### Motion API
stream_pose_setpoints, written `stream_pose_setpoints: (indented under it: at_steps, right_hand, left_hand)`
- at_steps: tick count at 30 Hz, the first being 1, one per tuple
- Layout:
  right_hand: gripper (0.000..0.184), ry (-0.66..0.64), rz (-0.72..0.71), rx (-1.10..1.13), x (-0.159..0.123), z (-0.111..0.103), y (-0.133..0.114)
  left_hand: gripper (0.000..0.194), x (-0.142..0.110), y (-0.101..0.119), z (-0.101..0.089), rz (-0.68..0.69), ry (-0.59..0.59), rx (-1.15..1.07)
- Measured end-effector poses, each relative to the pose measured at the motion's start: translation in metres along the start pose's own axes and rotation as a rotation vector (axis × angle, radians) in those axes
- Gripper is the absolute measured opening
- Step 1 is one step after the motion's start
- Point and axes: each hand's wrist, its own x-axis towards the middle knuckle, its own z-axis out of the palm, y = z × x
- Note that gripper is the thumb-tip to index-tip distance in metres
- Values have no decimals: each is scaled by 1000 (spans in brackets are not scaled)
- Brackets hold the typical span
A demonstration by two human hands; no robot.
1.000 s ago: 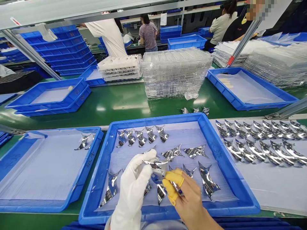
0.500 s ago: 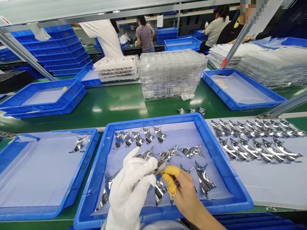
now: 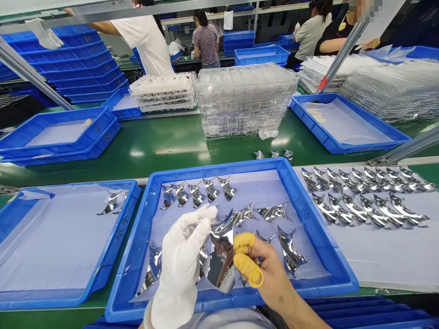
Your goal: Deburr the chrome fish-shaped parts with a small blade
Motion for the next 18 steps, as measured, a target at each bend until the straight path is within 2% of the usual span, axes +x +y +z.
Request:
stream_pose_setpoints:
  at_steps: [4,9,14,16,18]
  right_hand:
    - [35,30,75,105,1,-1,4]
    - [42,68,183,235,5,1,6]
    - [48,104,270,292,9,4,5]
    - [49,108,271,286,10,4,6]
    - [49,110,247,278,10,3,6]
  left_hand:
    - [27,0,2,3,11,1,6]
    - [28,0,9,10,31,87,106]
    - [17,-1,9,13,192,93,131]
    - [12,-2,9,14,258,65,132]
    - [11,-2,11,14,262,44,136]
